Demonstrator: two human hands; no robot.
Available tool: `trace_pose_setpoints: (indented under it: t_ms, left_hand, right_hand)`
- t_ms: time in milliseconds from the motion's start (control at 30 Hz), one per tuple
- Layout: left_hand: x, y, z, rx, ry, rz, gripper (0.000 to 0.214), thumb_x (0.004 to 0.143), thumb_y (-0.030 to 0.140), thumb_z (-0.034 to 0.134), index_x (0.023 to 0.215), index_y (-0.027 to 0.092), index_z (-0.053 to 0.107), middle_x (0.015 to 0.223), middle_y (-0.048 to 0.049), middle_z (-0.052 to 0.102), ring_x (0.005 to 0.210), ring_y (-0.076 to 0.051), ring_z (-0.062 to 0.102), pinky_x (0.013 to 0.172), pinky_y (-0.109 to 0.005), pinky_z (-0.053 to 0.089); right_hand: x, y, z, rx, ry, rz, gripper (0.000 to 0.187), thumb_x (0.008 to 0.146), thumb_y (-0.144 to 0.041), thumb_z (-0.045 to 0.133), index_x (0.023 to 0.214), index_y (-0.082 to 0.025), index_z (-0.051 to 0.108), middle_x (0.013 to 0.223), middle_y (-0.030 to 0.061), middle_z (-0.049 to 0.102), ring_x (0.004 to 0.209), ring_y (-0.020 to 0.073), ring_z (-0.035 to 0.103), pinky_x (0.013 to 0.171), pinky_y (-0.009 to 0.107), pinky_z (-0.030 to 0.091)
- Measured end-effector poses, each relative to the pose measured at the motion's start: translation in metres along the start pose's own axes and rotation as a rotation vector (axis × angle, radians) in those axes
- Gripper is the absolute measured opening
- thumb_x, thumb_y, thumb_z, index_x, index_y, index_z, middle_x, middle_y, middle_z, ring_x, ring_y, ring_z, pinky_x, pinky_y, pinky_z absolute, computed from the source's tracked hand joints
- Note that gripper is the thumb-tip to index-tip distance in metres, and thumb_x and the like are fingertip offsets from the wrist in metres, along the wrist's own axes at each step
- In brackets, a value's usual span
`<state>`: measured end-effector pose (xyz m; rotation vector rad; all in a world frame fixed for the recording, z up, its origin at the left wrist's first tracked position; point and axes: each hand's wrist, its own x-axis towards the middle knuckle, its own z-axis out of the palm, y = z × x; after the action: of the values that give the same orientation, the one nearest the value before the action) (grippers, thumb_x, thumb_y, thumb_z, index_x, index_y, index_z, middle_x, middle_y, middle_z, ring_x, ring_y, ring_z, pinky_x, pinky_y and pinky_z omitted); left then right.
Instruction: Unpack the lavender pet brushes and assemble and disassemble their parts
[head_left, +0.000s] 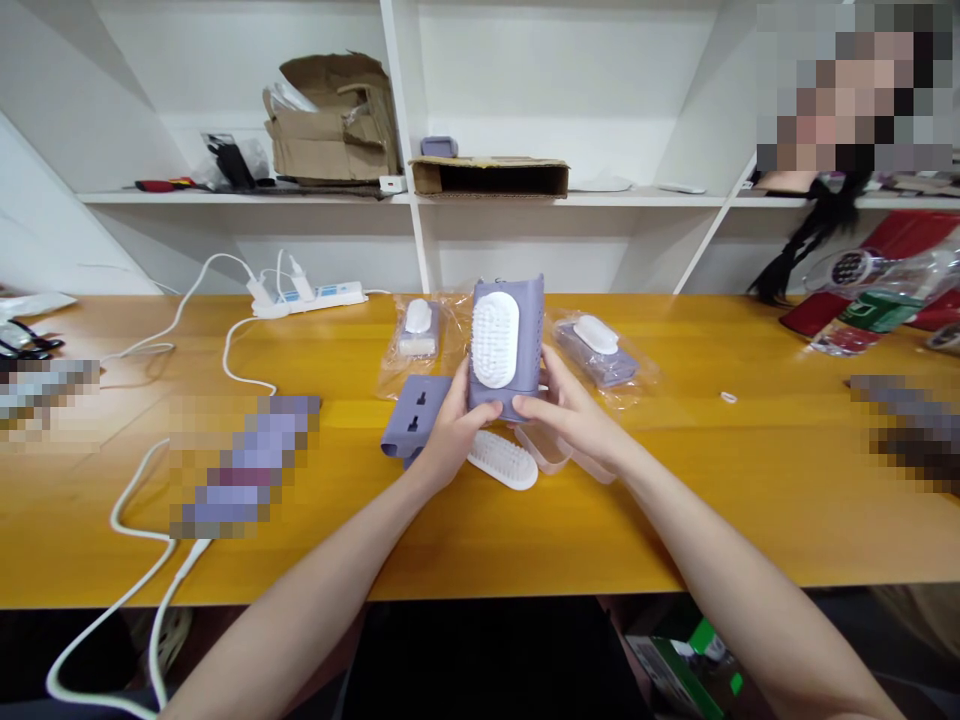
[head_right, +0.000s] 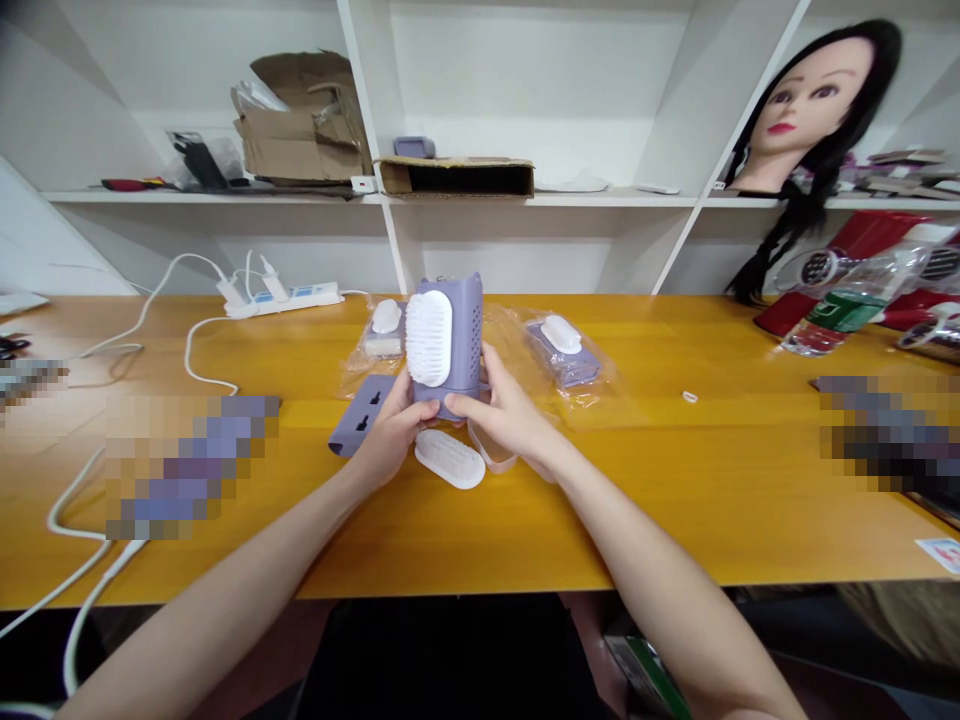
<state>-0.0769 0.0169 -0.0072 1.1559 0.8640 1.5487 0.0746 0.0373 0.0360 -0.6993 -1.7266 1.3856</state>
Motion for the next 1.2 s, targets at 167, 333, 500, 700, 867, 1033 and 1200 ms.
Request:
trace_pose_setpoints:
  t_ms: [167, 333, 500, 700, 867, 1033, 1200]
  left_hand:
    - [-0.003, 0.0, 0.001, 0.065, -0.062, 0.004, 0.071, 0.069, 0.031, 0.074, 0.132, 0.022, 0.043, 0.133, -0.01, 0.054, 0.124, -0.028, 0.05, 0.104, -0.042, 0.039]
    - [-0.007, 0.002, 0.002, 0.302, 0.062, 0.054, 0.081, 0.057, 0.031, 0.083, 0.127, 0.019, 0.045, 0.126, -0.0115, 0.057, 0.116, -0.029, 0.054, 0.099, -0.044, 0.043]
    - [-0.01, 0.004, 0.0, 0.611, 0.021, 0.212, 0.085, 0.051, 0.031, 0.085, 0.126, 0.018, 0.047, 0.123, -0.0125, 0.056, 0.117, -0.032, 0.051, 0.1, -0.048, 0.039]
    - [-0.008, 0.011, 0.0, 0.212, -0.194, 0.014, 0.067, 0.069, 0.026, 0.069, 0.131, 0.023, 0.044, 0.128, -0.009, 0.055, 0.115, -0.027, 0.053, 0.093, -0.038, 0.044]
    - [-0.006, 0.011, 0.003, 0.01, -0.183, -0.228, 0.06, 0.061, 0.018, 0.069, 0.119, 0.02, 0.054, 0.111, -0.0052, 0.064, 0.1, -0.022, 0.059, 0.084, -0.032, 0.045]
    - [-0.006, 0.011, 0.003, 0.039, -0.221, -0.321, 0.056, 0.055, 0.018, 0.078, 0.108, 0.017, 0.061, 0.101, -0.0052, 0.069, 0.094, -0.021, 0.062, 0.085, -0.035, 0.046]
    - [-0.006, 0.011, 0.004, 0.068, -0.218, -0.274, 0.065, 0.052, 0.021, 0.085, 0.113, 0.018, 0.061, 0.109, -0.007, 0.069, 0.099, -0.023, 0.062, 0.086, -0.036, 0.047]
  right_hand:
    - [0.005, 0.003, -0.006, -0.114, 0.024, -0.159, 0.046, 0.08, -0.037, 0.067, 0.123, -0.025, 0.055, 0.127, 0.0061, 0.059, 0.11, 0.0233, 0.056, 0.097, 0.041, 0.045]
    - [0.006, 0.001, -0.004, 0.086, 0.132, -0.039, 0.044, 0.074, -0.045, 0.071, 0.112, -0.025, 0.061, 0.113, 0.0046, 0.066, 0.095, 0.0221, 0.062, 0.077, 0.035, 0.051]
    - [0.006, 0.0, -0.001, 0.344, 0.229, 0.056, 0.038, 0.066, -0.042, 0.077, 0.096, -0.023, 0.063, 0.099, 0.0045, 0.071, 0.088, 0.0222, 0.065, 0.078, 0.037, 0.053]
    - [0.009, 0.001, -0.008, 0.337, 0.307, 0.042, 0.039, 0.065, -0.045, 0.078, 0.093, -0.023, 0.062, 0.096, 0.0032, 0.072, 0.085, 0.0211, 0.066, 0.077, 0.036, 0.053]
    - [0.009, 0.002, -0.01, 0.307, 0.279, -0.007, 0.035, 0.066, -0.044, 0.077, 0.09, -0.022, 0.064, 0.094, 0.0028, 0.071, 0.083, 0.0198, 0.065, 0.075, 0.033, 0.052]
    - [0.006, 0.004, 0.0, 0.273, 0.203, -0.064, 0.029, 0.07, -0.044, 0.074, 0.09, -0.024, 0.064, 0.092, 0.0012, 0.07, 0.084, 0.0191, 0.064, 0.076, 0.033, 0.051]
    - [0.005, 0.006, 0.006, 0.339, 0.249, -0.06, 0.027, 0.072, -0.043, 0.071, 0.088, -0.024, 0.063, 0.089, 0.0003, 0.069, 0.082, 0.018, 0.063, 0.076, 0.032, 0.051]
